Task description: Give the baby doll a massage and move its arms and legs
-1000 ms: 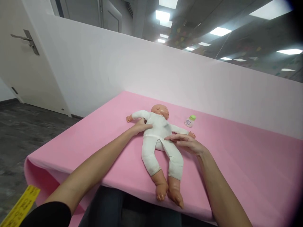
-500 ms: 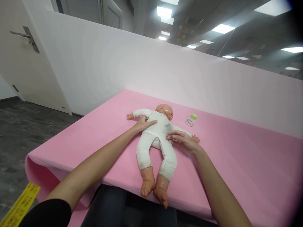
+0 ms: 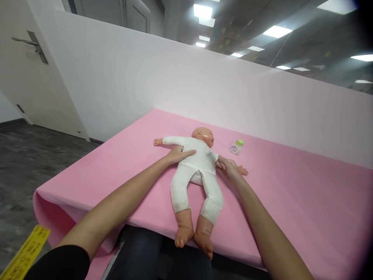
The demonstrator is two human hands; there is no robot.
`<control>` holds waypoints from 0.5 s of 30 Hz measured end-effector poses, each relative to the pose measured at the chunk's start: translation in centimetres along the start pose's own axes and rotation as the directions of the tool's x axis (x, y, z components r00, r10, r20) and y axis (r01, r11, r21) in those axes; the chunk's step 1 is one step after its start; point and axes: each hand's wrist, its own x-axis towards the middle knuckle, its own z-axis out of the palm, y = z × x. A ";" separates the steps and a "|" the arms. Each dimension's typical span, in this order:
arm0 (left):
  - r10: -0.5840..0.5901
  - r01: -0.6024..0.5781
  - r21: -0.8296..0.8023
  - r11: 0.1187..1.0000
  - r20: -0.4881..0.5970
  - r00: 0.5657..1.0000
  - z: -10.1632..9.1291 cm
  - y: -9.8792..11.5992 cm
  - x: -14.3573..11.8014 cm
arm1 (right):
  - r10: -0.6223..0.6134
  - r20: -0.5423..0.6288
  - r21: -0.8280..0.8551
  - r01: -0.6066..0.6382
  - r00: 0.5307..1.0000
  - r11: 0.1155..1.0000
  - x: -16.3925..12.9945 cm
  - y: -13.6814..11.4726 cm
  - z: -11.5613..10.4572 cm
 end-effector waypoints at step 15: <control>0.070 -0.070 0.205 0.976 0.009 0.998 0.4 -1.0 -0.2 | -0.022 0.003 -0.019 0.022 1.000 1.000 -0.6 0.1 1.0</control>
